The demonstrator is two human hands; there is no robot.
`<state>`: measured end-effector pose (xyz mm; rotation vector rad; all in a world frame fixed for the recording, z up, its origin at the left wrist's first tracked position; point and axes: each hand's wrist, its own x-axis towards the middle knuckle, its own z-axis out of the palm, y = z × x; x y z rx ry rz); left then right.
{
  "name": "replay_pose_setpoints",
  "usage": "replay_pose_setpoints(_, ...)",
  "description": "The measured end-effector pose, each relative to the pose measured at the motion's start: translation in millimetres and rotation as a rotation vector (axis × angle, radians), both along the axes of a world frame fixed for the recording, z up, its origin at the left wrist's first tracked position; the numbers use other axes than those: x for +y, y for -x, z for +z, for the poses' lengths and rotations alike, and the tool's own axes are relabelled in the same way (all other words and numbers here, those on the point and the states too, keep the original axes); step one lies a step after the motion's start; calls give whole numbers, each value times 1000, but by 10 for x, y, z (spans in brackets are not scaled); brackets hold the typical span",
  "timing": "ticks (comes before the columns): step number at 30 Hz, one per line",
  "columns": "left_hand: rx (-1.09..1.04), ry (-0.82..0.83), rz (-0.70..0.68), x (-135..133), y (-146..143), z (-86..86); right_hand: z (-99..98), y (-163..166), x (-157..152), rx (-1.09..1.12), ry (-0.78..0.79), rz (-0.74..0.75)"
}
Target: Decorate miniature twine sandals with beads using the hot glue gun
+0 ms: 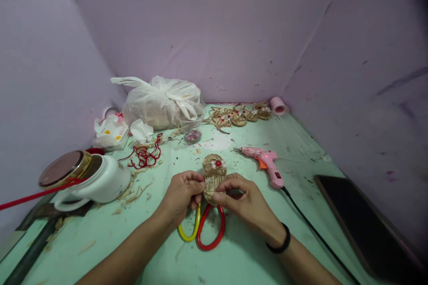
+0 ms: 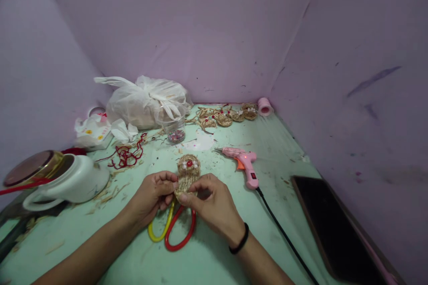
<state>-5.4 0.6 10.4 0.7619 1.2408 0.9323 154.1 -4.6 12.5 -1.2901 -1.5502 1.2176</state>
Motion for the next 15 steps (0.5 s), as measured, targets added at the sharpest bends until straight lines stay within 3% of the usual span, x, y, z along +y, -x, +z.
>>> replay_pose_setpoints(7, -38, -12, -23, 8, 18, -13, 0, -5, 4, 209, 176, -29)
replay_pose_setpoints(15, -58, -51, -41, -36, -16, 18, 19, 44, -8, 221, 219, -198)
